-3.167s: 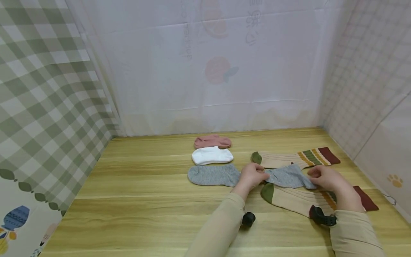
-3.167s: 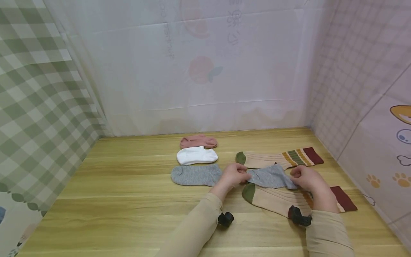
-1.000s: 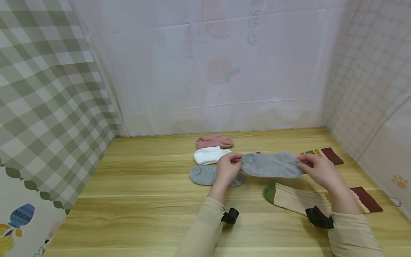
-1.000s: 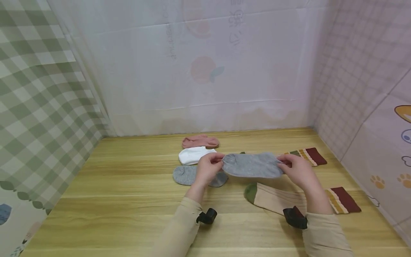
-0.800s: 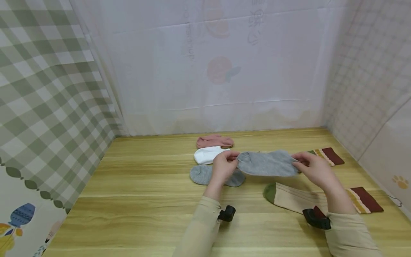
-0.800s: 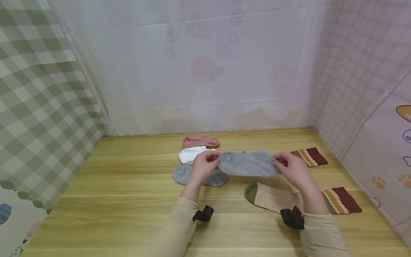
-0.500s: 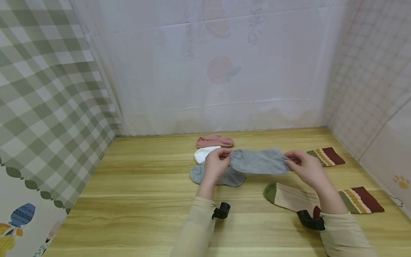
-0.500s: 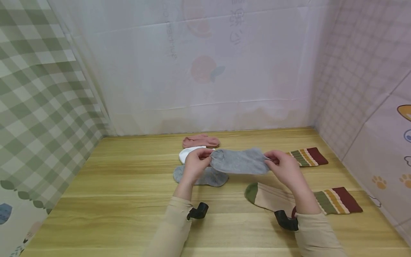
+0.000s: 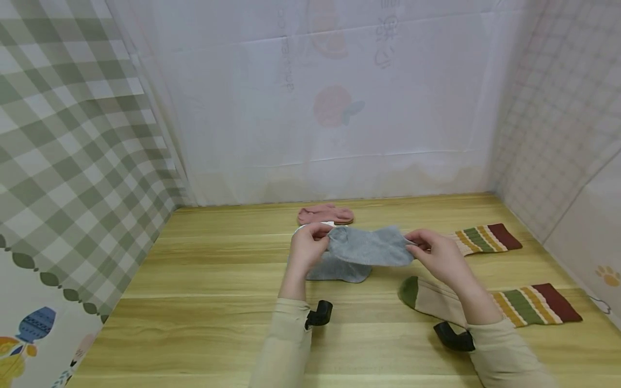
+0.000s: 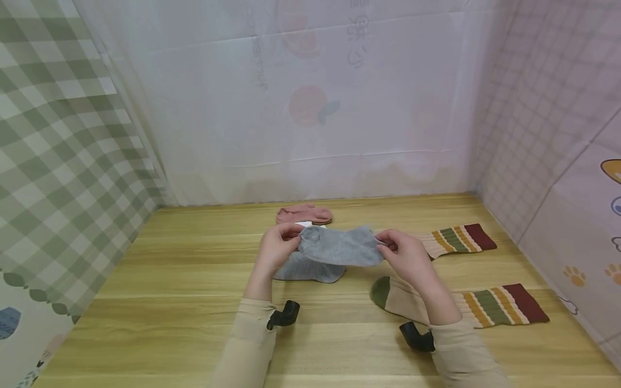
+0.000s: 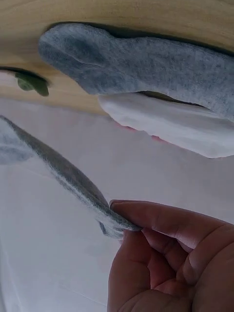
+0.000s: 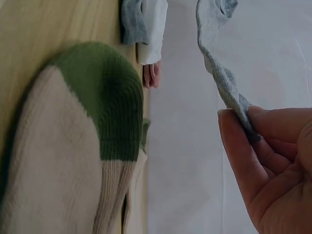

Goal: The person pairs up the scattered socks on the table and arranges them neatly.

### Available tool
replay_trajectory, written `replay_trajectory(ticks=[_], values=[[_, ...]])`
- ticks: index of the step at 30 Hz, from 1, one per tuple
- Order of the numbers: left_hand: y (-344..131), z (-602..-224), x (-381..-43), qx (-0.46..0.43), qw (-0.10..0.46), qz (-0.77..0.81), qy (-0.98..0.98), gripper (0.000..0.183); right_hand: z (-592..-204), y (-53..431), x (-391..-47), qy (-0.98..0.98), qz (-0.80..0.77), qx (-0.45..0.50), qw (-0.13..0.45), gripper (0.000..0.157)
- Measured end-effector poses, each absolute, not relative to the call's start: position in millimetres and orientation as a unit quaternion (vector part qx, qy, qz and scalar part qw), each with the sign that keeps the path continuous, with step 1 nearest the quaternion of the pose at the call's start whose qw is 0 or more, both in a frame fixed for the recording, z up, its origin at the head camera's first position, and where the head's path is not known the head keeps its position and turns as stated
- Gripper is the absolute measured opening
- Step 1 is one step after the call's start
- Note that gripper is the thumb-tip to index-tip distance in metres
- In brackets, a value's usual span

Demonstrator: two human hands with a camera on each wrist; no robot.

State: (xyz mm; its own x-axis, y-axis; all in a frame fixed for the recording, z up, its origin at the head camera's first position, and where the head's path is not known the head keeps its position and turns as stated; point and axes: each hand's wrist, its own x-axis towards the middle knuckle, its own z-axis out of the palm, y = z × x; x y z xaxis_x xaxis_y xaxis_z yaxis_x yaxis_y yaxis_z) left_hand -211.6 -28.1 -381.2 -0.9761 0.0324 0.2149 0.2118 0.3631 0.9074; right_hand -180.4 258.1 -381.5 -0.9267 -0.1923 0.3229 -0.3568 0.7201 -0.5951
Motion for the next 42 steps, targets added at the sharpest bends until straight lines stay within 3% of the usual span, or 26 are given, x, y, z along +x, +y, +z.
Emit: replay_trajectory(ticks=[22, 42], values=[[-78.2, -380.7, -211.5, -0.021, 0.061, -0.523, -0.85, 0.023, -394.6, 202.8, -195.3, -0.91, 0.363, 0.186, 0.07, 0.013], [-96.1, -396.8, -216.4, 0.002, 0.04, -0.484, -0.874, 0.022, -409.4, 190.8, -205.5, -0.915, 0.361, 0.18, 0.002, 0.013]])
